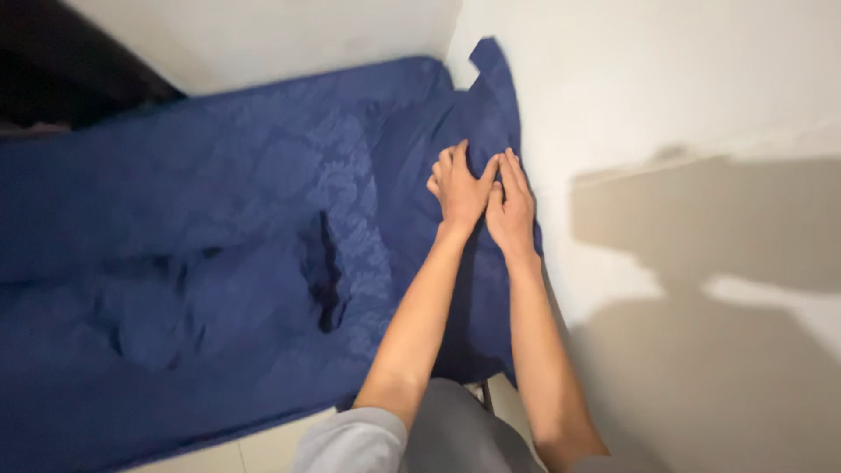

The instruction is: The person tucks the edges of a blue sheet under a mattress, positions a pillow and a bolster on top, and then lifts and repositions a white rectangular board by hand.

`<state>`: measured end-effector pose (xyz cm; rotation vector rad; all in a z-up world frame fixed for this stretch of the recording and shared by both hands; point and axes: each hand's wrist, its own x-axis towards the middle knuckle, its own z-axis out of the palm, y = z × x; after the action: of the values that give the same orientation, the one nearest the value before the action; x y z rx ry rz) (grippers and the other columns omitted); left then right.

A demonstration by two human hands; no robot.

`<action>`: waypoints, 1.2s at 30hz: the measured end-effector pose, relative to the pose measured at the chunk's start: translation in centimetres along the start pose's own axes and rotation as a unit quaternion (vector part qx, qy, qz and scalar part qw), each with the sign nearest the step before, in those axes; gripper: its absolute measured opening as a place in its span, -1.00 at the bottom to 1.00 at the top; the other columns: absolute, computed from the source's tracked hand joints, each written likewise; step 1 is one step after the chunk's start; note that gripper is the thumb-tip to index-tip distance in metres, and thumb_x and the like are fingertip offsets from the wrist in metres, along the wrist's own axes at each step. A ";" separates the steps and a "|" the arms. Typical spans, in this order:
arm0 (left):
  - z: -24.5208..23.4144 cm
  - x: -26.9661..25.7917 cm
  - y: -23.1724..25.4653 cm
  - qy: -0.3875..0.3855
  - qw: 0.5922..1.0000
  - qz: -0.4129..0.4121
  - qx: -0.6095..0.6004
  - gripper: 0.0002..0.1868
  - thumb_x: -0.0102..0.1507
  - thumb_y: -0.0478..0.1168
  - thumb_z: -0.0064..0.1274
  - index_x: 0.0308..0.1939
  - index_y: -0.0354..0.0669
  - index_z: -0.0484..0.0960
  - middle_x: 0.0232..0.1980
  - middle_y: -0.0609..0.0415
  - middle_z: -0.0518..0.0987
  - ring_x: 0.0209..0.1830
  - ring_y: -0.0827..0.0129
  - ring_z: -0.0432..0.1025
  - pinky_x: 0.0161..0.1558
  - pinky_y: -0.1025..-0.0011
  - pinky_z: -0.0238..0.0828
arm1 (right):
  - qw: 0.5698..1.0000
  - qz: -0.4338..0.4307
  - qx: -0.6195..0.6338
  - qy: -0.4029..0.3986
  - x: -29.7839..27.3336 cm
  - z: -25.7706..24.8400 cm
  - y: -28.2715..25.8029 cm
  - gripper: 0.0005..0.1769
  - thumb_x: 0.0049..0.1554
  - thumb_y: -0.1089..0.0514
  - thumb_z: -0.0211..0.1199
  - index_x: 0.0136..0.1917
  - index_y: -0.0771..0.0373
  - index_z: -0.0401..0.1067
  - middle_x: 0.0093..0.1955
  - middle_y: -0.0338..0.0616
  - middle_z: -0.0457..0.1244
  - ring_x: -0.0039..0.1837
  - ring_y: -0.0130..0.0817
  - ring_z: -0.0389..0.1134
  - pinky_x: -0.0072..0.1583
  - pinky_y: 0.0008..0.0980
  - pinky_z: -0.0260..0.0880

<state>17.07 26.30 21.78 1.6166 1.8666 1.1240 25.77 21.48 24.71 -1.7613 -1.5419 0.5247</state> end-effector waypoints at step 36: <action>-2.9 1.2 -3.1 0.039 0.992 0.053 -0.106 -0.89 0.12 -0.27 0.26 -0.38 -0.13 0.61 -0.46 0.18 0.50 -0.37 0.33 0.41 0.06 0.26 0.13 | 0.981 0.154 0.109 -0.051 12.0 5.2 3.6 -0.34 0.36 -0.19 -0.10 0.41 0.40 0.33 0.35 0.28 0.28 0.45 0.16 0.26 0.44 -0.15 0.21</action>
<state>12.70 26.61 21.26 1.5857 1.6581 1.3981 26.83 34.36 20.51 -1.8323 -1.2277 0.9126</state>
